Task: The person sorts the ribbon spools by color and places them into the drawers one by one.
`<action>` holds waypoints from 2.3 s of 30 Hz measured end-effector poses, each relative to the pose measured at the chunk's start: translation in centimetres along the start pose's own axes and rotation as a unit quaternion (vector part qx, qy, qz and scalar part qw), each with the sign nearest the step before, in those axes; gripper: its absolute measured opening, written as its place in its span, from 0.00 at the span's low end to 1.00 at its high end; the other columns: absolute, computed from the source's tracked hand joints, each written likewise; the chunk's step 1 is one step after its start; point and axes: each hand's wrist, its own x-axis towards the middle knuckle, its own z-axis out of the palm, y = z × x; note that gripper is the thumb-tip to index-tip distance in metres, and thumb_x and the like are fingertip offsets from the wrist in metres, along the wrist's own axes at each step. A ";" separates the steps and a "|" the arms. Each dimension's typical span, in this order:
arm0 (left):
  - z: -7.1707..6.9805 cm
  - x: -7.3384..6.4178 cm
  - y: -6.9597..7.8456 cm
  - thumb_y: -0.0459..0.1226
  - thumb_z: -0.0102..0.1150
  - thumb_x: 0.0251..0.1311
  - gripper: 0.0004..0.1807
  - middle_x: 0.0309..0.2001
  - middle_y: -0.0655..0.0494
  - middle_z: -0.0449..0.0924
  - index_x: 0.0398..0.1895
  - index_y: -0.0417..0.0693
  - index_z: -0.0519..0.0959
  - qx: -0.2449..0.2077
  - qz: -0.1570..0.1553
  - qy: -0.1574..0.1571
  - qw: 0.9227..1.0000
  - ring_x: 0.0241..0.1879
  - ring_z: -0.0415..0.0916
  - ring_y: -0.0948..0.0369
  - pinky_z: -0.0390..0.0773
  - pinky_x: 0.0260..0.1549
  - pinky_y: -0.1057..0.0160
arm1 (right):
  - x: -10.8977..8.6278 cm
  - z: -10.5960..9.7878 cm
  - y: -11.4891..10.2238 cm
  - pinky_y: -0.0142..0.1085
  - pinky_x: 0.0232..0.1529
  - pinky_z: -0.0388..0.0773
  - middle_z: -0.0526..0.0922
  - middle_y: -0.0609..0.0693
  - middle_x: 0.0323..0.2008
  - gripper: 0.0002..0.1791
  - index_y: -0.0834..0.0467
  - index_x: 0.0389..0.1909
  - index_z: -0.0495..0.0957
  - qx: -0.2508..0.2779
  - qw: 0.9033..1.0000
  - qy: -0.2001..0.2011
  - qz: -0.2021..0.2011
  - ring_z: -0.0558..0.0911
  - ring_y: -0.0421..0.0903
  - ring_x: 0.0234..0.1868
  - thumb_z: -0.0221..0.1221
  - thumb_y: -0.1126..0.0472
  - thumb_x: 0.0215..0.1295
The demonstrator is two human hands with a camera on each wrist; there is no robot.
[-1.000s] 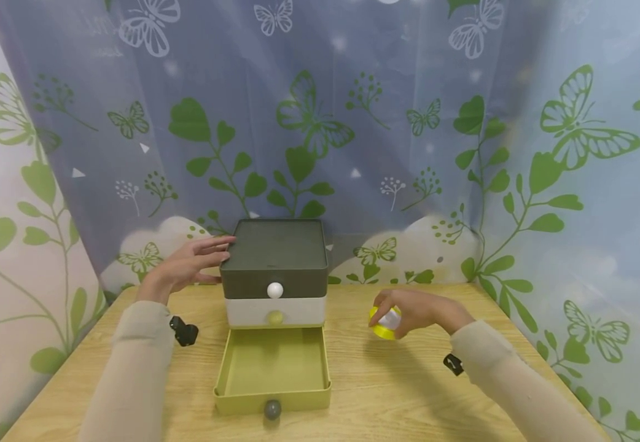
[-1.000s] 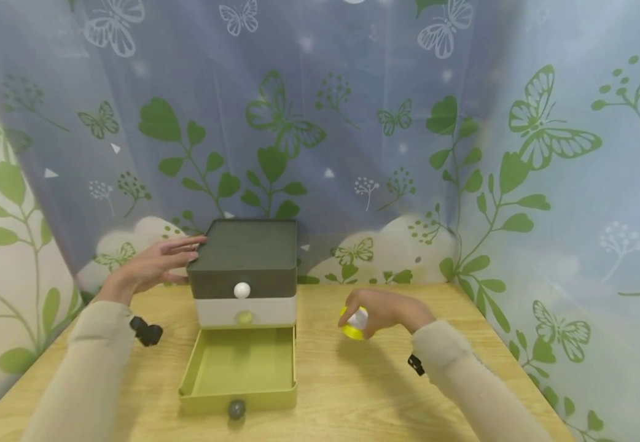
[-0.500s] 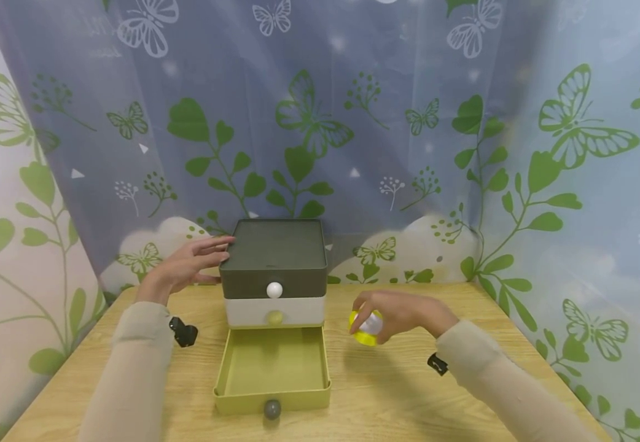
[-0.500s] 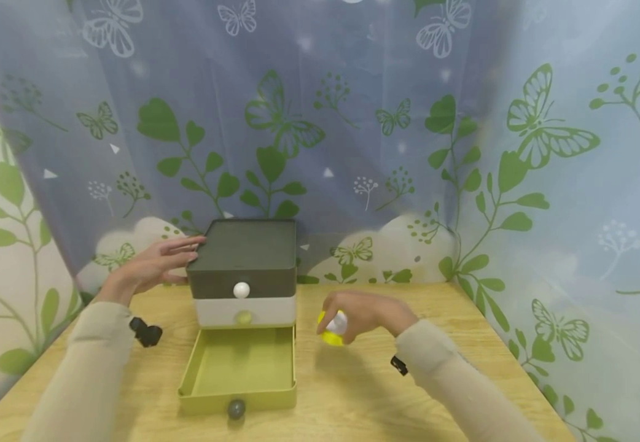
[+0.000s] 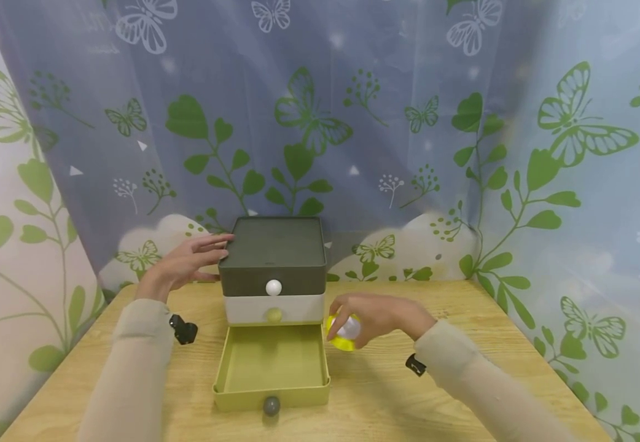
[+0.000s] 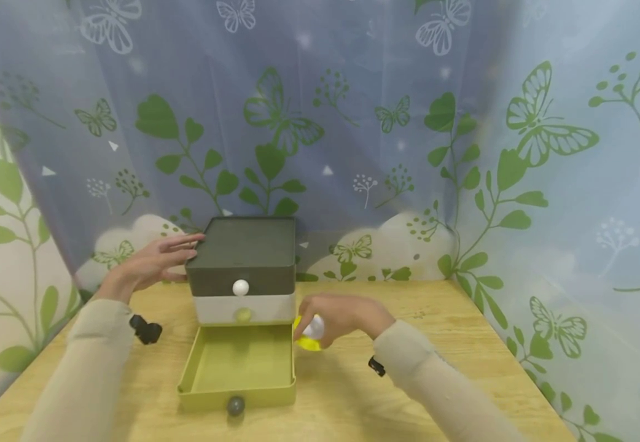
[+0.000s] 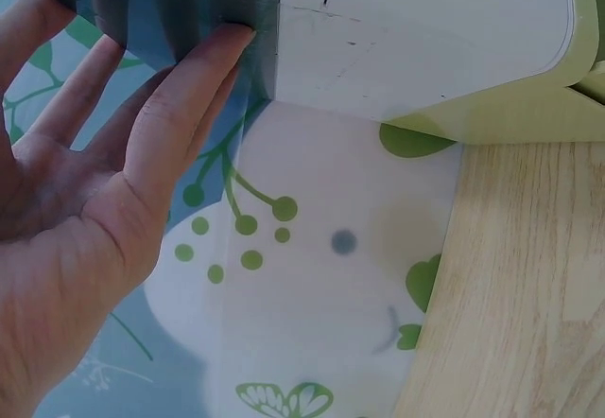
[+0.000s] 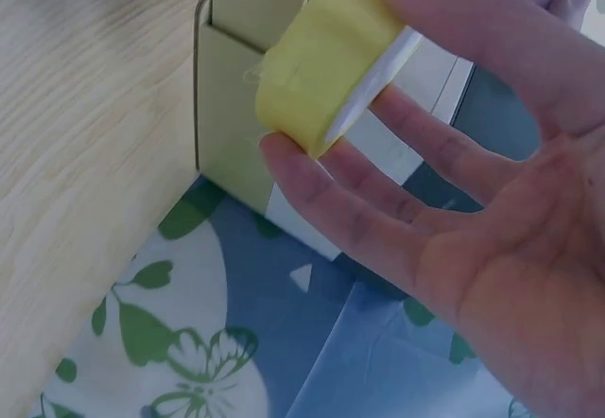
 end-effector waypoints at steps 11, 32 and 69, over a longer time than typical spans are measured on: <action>0.1 0.3 0.0 0.43 0.52 0.79 0.37 0.84 0.39 0.37 0.84 0.47 0.50 -0.004 0.004 -0.003 1.000 0.82 0.41 0.37 0.75 0.66 0.37 | 1.3 0.5 -1.9 0.40 0.63 0.77 0.76 0.51 0.66 0.27 0.40 0.50 0.90 -0.019 1.000 -0.006 -0.017 0.75 0.51 0.66 0.73 0.71 0.52; -0.1 0.1 -0.3 0.43 0.52 0.79 0.37 0.85 0.41 0.38 0.84 0.48 0.51 -0.006 0.003 0.001 1.000 0.82 0.41 0.37 0.81 0.63 0.45 | 5.1 2.5 -5.2 0.28 0.57 0.75 0.80 0.50 0.61 0.27 0.40 0.51 0.90 -0.074 0.994 -0.040 -0.067 0.76 0.41 0.59 0.74 0.68 0.52; -0.1 0.1 -0.5 0.42 0.52 0.79 0.37 0.85 0.40 0.37 0.84 0.48 0.51 -0.005 0.010 -0.003 1.000 0.82 0.41 0.38 0.76 0.66 0.38 | 10.3 4.3 -6.6 0.19 0.49 0.76 0.86 0.33 0.54 0.30 0.36 0.50 0.90 -0.140 0.983 -0.105 -0.047 0.78 0.28 0.48 0.79 0.67 0.47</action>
